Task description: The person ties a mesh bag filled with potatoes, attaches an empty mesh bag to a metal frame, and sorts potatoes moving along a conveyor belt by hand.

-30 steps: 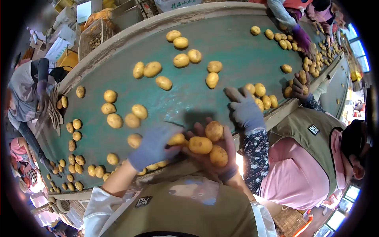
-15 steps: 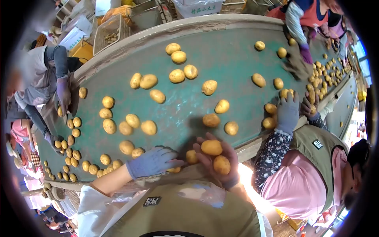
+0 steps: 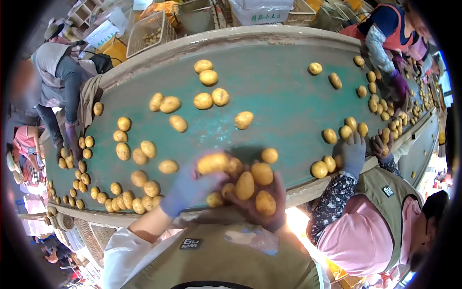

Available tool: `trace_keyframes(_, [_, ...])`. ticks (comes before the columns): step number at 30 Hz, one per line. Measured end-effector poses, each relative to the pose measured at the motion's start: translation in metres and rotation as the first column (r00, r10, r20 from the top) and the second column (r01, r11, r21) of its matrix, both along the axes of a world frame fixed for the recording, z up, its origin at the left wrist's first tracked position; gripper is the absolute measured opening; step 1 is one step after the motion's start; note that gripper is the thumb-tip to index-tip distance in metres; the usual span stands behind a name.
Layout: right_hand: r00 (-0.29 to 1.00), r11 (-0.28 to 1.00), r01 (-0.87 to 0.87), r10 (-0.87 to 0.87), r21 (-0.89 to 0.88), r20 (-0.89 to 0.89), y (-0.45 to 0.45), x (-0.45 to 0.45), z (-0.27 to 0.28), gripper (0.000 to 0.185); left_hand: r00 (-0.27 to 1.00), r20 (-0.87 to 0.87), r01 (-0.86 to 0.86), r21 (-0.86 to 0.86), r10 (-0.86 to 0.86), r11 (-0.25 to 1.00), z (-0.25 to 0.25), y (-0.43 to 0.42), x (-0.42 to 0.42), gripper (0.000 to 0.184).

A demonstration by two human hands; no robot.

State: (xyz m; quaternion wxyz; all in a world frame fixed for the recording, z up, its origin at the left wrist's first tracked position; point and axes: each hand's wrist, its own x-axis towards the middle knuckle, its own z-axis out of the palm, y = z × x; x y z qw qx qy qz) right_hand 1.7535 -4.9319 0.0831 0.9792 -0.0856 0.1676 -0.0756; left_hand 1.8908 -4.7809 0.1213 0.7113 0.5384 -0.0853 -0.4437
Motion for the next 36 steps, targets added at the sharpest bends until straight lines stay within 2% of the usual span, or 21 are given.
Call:
trace_keyframes(2, [0.979,0.681,-0.185,0.068,-0.708,-0.190,0.001,-0.001,-0.001,0.055,0.985,-0.124,-0.125,-0.068,0.116,0.990,-0.009,0.004,0.010,0.053])
trace_keyframes(4, [0.995,0.999,-0.025,0.022,-0.021,-0.096,-0.010,0.006,0.021,0.056,0.986,-0.141,-0.090,-0.048,0.083,0.995,-0.010,0.008,0.011,0.053])
trace_keyframes(8, [0.998,0.998,-0.049,0.050,0.032,-0.041,-0.015,0.009,0.020,0.057,0.964,-0.264,-0.064,-0.135,0.027,0.989,-0.025,0.015,0.003,0.055])
trace_keyframes(10, [0.975,0.974,-0.005,-0.046,-0.226,-0.219,-0.010,0.006,0.022,0.057,0.920,-0.381,-0.176,-0.190,0.093,0.966,-0.025,0.013,-0.002,0.053])
trace_keyframes(11, [0.985,1.000,-0.010,0.005,-0.025,-0.170,-0.016,0.002,0.023,0.057,0.925,-0.359,-0.201,-0.186,0.124,0.962,-0.030,0.013,-0.003,0.053])
trace_keyframes(12, [0.978,0.922,-0.050,-0.032,-0.383,-0.205,-0.013,-0.009,0.004,0.056,0.942,-0.313,-0.171,-0.141,0.120,0.975,-0.042,0.014,-0.005,0.053])
trace_keyframes(14, [0.969,0.994,-0.025,-0.002,-0.109,-0.245,-0.023,-0.014,0.010,0.055,0.979,-0.194,-0.078,-0.066,0.064,0.995,-0.059,0.014,-0.007,0.049])
trace_keyframes(17, [0.986,0.995,-0.067,0.053,-0.078,-0.159,-0.032,-0.023,-0.013,0.056,0.998,-0.041,0.042,0.004,-0.042,0.999,-0.048,0.007,-0.007,0.048])
trace_keyframes(19, [0.982,0.990,-0.090,0.070,-0.109,-0.174,-0.033,-0.028,-0.016,0.055,0.998,0.002,0.064,-0.006,-0.064,0.998,-0.047,0.007,0.010,0.041])
trace_keyframes(20, [0.976,0.934,-0.119,0.048,-0.336,-0.214,-0.032,-0.033,-0.020,0.057,0.988,0.154,-0.008,0.026,0.004,1.000,-0.052,0.007,0.027,0.039])
trace_keyframes(21, [0.969,0.938,-0.109,0.027,-0.328,-0.245,-0.032,-0.031,-0.018,0.058,0.949,0.307,-0.088,0.046,0.069,0.995,-0.053,0.009,0.045,0.038])
trace_keyframes(23, [0.952,0.946,-0.086,-0.015,-0.314,-0.306,-0.031,-0.027,-0.013,0.062,0.675,0.719,-0.497,0.277,0.167,0.822,-0.029,0.013,0.086,0.040])
trace_keyframes(24, [0.927,0.940,-0.057,-0.076,-0.337,-0.368,-0.029,-0.029,-0.014,0.053,0.232,0.970,-0.784,0.228,-0.067,0.578,-0.051,0.030,0.121,0.039])
trace_keyframes(25, [0.912,0.931,-0.060,-0.096,-0.361,-0.398,-0.028,-0.029,-0.012,0.045,-0.175,0.883,-0.939,-0.017,-0.435,0.343,-0.084,0.053,0.156,0.038])
trace_keyframes(27, [0.878,0.910,-0.072,-0.136,-0.407,-0.458,-0.027,-0.028,-0.008,0.031,0.094,0.934,-0.982,0.144,-0.345,0.120,-0.107,0.081,0.189,0.035])
trace_keyframes(29, [0.912,0.162,-0.312,-0.225,-0.936,-0.343,-0.032,-0.041,-0.044,0.048,-0.016,0.877,-0.949,0.137,-0.479,0.282,-0.109,0.088,0.177,0.035])
trace_keyframes(31, [0.918,-0.326,-0.377,-0.251,-0.867,-0.306,-0.035,-0.050,-0.040,0.057,-0.151,0.811,-0.877,0.155,-0.565,0.455,-0.110,0.075,0.163,0.035])
trace_keyframes(32, [0.894,0.111,-0.390,-0.193,-0.914,-0.405,-0.032,-0.049,-0.035,0.058,-0.246,0.791,-0.823,0.135,-0.560,0.552,-0.107,0.070,0.155,0.037])
trace_keyframes(34, [0.915,0.633,-0.240,-0.107,-0.736,-0.390,-0.035,-0.043,-0.033,0.057,-0.358,0.775,-0.728,0.118,-0.521,0.675,-0.104,0.042,0.131,0.040])
trace_keyframes(35, [0.921,0.701,-0.216,-0.084,-0.679,-0.380,-0.037,-0.042,-0.032,0.056,-0.207,0.721,-0.657,0.398,-0.662,0.640,-0.092,0.035,0.107,0.044])
trace_keyframes(36, [0.927,0.746,-0.201,-0.065,-0.635,-0.370,-0.038,-0.044,-0.033,0.056,0.025,0.863,-0.650,0.397,-0.504,0.648,-0.098,0.019,0.092,0.047])
